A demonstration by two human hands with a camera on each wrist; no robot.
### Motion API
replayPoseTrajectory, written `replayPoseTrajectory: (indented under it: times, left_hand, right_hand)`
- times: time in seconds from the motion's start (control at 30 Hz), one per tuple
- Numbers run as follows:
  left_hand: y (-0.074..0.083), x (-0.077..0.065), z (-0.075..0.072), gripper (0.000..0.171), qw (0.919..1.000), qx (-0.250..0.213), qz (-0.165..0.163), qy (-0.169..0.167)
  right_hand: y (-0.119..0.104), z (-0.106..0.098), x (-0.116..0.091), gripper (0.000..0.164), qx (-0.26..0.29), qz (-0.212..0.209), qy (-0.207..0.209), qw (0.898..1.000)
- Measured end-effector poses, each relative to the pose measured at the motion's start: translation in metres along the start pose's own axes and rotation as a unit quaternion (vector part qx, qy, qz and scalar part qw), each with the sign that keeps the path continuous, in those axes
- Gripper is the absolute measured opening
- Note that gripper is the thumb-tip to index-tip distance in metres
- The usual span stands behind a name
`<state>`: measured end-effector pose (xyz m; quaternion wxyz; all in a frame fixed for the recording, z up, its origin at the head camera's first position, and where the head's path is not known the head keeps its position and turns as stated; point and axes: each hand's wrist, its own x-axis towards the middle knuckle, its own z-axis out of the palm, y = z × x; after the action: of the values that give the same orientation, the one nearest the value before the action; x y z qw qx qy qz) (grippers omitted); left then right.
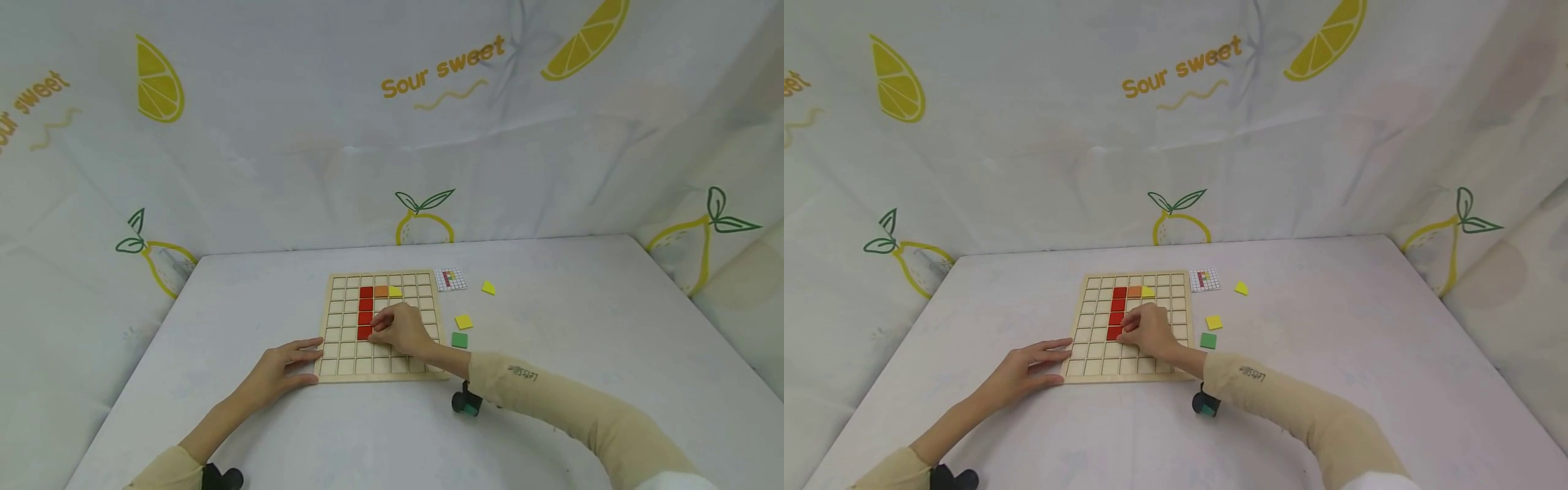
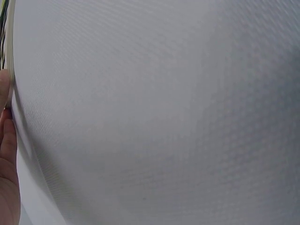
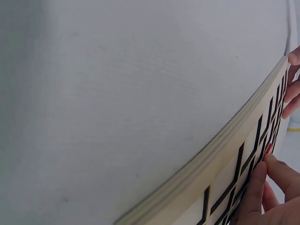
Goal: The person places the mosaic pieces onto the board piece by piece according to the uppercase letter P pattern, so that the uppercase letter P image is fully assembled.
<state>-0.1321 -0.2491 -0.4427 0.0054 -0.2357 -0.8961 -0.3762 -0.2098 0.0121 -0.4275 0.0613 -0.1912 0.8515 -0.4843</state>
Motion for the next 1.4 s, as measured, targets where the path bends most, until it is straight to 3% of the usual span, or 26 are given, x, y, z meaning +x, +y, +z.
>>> replayPoseTrajectory:
  times: [0.27,0.47,0.73,1.1,1.4]
  left_hand:
    - [-0.003,0.0,0.001,0.045,1.0,0.006,-0.001,-0.001]
    - [-0.006,-0.001,0.002,0.045,1.0,0.002,0.0,0.001]
    - [-0.007,-0.001,0.002,0.044,0.9997,0.018,0.014,0.009]
    - [-0.008,0.0,0.004,0.045,0.9996,0.018,0.018,0.014]
    - [-0.007,0.0,0.004,0.044,0.9994,0.029,0.013,0.016]
  right_hand:
    - [0.008,-0.017,-0.013,0.02,0.036,-0.01,0.0,0.999]
    - [0.017,-0.045,-0.029,0.025,0.051,0.029,0.009,0.998]
    - [0.034,-0.092,-0.054,0.033,0.097,0.029,-0.041,0.994]
    - [0.046,-0.146,-0.094,0.038,0.081,0.038,-0.034,0.995]
    - [0.054,-0.17,-0.123,0.038,0.066,0.059,-0.029,0.996]
